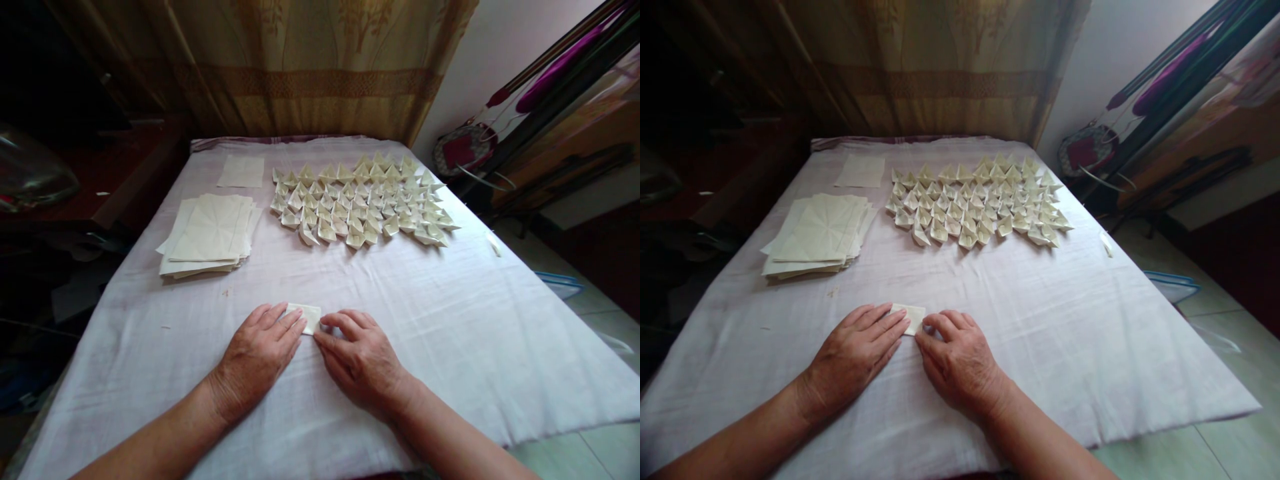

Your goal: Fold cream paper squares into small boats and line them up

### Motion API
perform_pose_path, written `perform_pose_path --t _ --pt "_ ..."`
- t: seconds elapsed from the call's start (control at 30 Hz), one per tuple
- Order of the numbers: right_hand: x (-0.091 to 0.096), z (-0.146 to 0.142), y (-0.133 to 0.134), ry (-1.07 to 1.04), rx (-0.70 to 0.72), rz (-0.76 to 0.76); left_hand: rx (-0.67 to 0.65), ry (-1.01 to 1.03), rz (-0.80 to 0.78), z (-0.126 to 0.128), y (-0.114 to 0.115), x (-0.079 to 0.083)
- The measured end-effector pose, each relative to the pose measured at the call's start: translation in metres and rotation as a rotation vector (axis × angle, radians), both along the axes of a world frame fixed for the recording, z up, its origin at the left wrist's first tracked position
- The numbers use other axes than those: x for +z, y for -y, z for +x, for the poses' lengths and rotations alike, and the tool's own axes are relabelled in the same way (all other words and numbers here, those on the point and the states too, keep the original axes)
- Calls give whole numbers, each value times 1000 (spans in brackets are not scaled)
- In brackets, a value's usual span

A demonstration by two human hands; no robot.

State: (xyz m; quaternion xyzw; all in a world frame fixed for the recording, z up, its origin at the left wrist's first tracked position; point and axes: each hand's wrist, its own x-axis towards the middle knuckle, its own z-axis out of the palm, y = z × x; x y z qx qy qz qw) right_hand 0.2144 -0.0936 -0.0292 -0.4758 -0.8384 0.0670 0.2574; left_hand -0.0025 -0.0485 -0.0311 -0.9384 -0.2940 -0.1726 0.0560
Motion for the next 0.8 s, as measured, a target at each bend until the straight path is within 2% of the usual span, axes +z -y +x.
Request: perform_pose_path --t 0.27,0.8 --pt "-2 8 -4 63 97 -12 -58 -73 -139 -14 1 5" --pt "-1 10 -5 19 115 -16 -63 -130 -126 -33 -1 3"
